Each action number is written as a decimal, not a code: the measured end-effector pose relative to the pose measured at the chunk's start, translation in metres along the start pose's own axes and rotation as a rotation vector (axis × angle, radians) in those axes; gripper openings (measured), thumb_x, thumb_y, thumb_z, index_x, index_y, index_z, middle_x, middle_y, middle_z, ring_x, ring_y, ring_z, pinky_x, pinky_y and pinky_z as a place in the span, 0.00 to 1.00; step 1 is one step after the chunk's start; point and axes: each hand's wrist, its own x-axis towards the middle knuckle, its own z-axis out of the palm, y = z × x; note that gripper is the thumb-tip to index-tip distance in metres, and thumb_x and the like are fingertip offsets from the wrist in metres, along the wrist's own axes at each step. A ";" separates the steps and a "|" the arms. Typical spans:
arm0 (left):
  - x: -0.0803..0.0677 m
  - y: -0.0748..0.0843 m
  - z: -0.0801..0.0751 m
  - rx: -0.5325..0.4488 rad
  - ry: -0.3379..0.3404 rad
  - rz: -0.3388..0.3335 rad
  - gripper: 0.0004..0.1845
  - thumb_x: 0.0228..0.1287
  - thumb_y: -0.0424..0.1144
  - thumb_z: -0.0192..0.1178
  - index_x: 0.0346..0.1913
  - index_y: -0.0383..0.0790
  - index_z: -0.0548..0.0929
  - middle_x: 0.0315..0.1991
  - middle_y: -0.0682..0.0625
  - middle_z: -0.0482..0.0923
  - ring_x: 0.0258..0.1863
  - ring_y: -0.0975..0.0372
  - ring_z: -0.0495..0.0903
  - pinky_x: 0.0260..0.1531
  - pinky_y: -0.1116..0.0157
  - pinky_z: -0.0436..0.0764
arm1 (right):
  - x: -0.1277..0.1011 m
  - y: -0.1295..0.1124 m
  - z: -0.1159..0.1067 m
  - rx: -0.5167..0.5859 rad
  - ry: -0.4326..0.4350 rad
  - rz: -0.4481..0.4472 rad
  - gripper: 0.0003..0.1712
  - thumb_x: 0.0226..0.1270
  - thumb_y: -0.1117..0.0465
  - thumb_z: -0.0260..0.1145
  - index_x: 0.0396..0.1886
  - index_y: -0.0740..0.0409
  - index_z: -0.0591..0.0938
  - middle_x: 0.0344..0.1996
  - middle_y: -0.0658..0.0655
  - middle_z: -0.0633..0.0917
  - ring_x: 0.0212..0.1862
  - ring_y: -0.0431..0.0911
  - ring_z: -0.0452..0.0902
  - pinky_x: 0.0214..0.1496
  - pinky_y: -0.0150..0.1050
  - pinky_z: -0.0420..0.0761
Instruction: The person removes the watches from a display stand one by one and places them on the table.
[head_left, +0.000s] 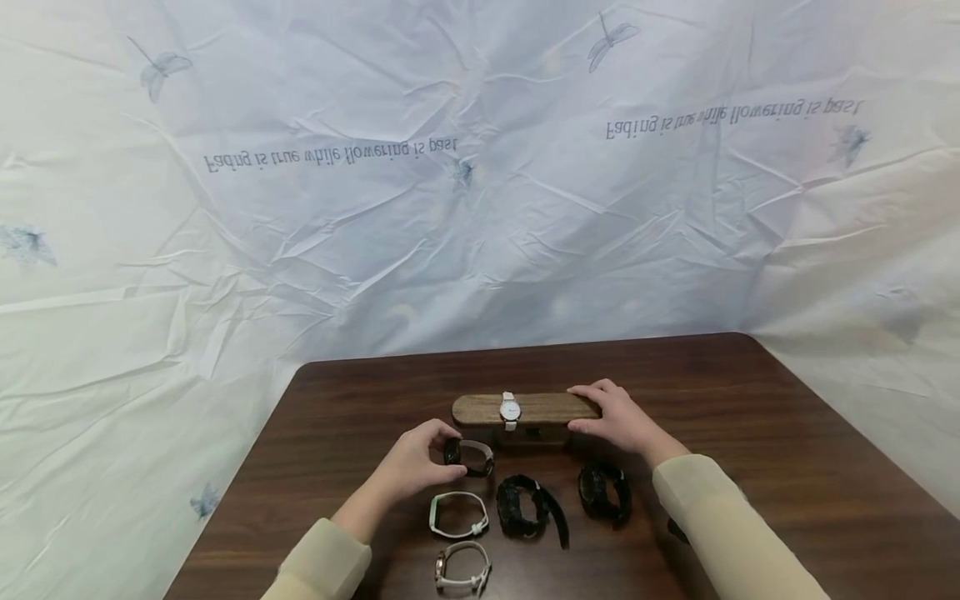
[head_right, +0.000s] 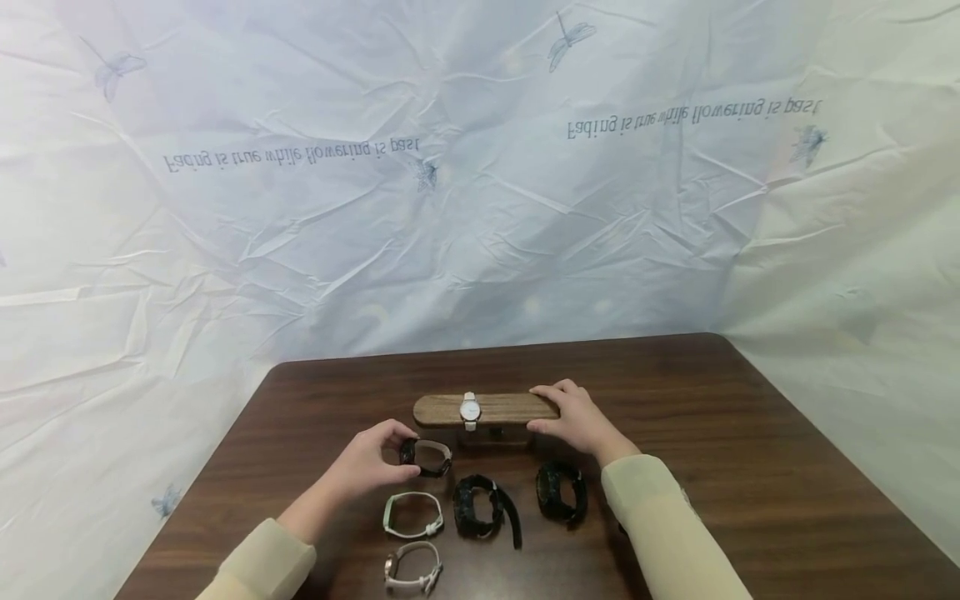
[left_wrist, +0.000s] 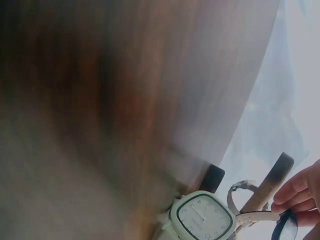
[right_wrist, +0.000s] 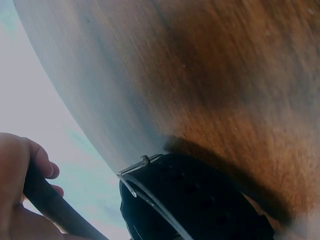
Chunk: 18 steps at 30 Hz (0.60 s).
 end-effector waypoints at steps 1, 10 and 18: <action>0.000 0.001 0.000 0.000 -0.006 0.005 0.24 0.44 0.57 0.63 0.44 0.52 0.73 0.36 0.61 0.72 0.37 0.67 0.73 0.34 0.64 0.73 | 0.000 0.000 0.000 0.002 -0.001 0.003 0.38 0.47 0.36 0.59 0.59 0.42 0.66 0.49 0.54 0.65 0.50 0.52 0.60 0.42 0.50 0.68; 0.000 0.011 -0.001 -0.027 -0.045 0.049 0.21 0.44 0.54 0.64 0.41 0.50 0.73 0.36 0.60 0.73 0.36 0.68 0.73 0.37 0.58 0.73 | 0.000 -0.002 -0.002 0.010 -0.008 0.006 0.39 0.47 0.35 0.59 0.59 0.44 0.67 0.49 0.54 0.65 0.50 0.52 0.60 0.42 0.50 0.68; 0.000 0.022 -0.003 -0.038 -0.113 0.071 0.21 0.44 0.54 0.64 0.42 0.52 0.73 0.36 0.62 0.72 0.36 0.68 0.72 0.37 0.61 0.73 | -0.001 -0.004 -0.002 0.006 -0.008 0.012 0.39 0.46 0.34 0.59 0.59 0.41 0.66 0.49 0.54 0.65 0.50 0.52 0.60 0.42 0.50 0.68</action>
